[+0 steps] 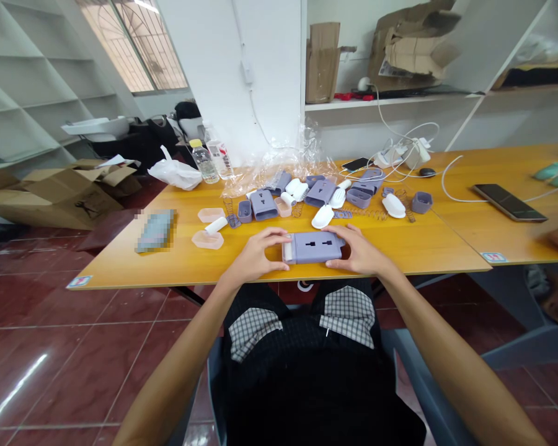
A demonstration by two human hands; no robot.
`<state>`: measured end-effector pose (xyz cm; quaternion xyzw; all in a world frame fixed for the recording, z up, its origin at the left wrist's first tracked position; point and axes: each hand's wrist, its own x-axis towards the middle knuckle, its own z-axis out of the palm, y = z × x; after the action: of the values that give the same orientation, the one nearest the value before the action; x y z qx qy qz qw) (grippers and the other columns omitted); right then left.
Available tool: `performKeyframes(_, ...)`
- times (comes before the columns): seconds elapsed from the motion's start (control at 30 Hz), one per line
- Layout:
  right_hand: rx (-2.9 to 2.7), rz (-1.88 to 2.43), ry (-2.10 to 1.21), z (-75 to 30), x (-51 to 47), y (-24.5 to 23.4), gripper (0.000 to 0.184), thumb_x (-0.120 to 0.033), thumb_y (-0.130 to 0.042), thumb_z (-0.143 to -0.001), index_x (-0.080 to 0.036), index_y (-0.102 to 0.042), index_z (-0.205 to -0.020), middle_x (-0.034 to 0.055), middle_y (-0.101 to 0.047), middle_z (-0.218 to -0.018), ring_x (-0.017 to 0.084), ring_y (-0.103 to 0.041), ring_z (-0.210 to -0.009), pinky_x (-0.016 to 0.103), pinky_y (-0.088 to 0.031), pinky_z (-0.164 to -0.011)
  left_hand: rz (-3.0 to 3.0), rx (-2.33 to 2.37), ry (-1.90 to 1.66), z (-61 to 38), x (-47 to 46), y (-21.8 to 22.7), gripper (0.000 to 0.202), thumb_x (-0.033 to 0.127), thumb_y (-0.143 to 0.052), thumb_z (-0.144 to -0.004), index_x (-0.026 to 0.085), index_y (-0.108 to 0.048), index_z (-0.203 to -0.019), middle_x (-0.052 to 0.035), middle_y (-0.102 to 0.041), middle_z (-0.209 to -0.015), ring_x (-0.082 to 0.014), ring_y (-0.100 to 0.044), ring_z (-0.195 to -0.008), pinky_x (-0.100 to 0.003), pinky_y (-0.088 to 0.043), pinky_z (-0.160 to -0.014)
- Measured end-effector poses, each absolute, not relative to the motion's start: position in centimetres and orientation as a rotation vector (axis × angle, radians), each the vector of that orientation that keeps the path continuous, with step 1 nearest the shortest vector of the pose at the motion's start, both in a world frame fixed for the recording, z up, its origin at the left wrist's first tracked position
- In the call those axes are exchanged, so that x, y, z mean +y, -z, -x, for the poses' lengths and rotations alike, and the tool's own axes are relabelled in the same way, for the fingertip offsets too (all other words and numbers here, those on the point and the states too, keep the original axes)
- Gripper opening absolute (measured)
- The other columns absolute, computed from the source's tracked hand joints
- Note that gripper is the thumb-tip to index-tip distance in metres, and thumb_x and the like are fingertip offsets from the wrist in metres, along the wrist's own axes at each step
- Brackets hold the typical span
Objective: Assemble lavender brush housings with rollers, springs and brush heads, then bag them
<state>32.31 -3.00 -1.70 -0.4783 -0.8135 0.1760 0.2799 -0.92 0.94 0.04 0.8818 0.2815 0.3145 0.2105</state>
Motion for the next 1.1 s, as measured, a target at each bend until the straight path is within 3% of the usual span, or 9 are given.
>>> performKeyframes(0.33, -2.207, 1.285, -0.45, -32.4, -2.9, 1.8, 0.083, -0.057, -0.081, -0.083, -0.028, -0.053, -0.156, 0.0123, -0.062, -0.159, 0.043, -0.051, -0.15, 0.071, -0.019, -0.13, -2.461, 0.793, -0.877, 0.6, 0.9, 0.1, 0.058, 0.04, -0.096, -0.078, 0.027, -0.075, -0.131, -0.0107, -0.069, -0.142, -0.0309, -0.069, -0.128, -0.056, -0.052, -0.117)
performKeyframes(0.53, -2.19, 1.31, -0.457, -32.1, -3.0, 1.7, 0.082, -0.058, -0.079, -0.086, -0.025, -0.052, -0.156, 0.0141, -0.06, -0.16, 0.043, -0.05, -0.151, 0.072, -0.019, -0.13, -2.454, 0.869, -0.823, 0.5, 0.8, 0.0, 0.056, 0.039, -0.087, -0.086, 0.029, -0.07, -0.139, -0.0093, -0.065, -0.15, -0.0306, -0.065, -0.137, -0.057, -0.047, -0.122)
performKeyframes(0.77, -2.207, 1.274, -0.456, -32.2, -2.9, 2.0, 0.083, -0.059, -0.079, -0.086, -0.025, -0.052, -0.156, 0.0145, -0.06, -0.161, 0.042, -0.05, -0.152, 0.073, -0.015, -0.131, -2.429, 1.001, -0.665, -0.3, 0.3, 0.2, 0.085, 0.057, -0.085, -0.084, 0.028, -0.052, -0.158, -0.0107, -0.056, -0.163, -0.0349, -0.054, -0.15, -0.056, -0.042, -0.127)
performKeyframes(1.1, -2.243, 1.263, -0.449, -31.8, -3.1, 1.7, 0.081, -0.062, -0.08, -0.084, -0.027, -0.055, -0.152, 0.0132, -0.065, -0.155, 0.041, -0.056, -0.146, 0.073, -0.018, -0.13, -2.426, 1.009, -0.628, -0.2, 0.1, -0.4, 0.079, 0.057, -0.081, -0.086, 0.027, -0.055, -0.155, -0.0103, -0.061, -0.158, -0.0358, -0.058, -0.145, -0.057, -0.043, -0.125)
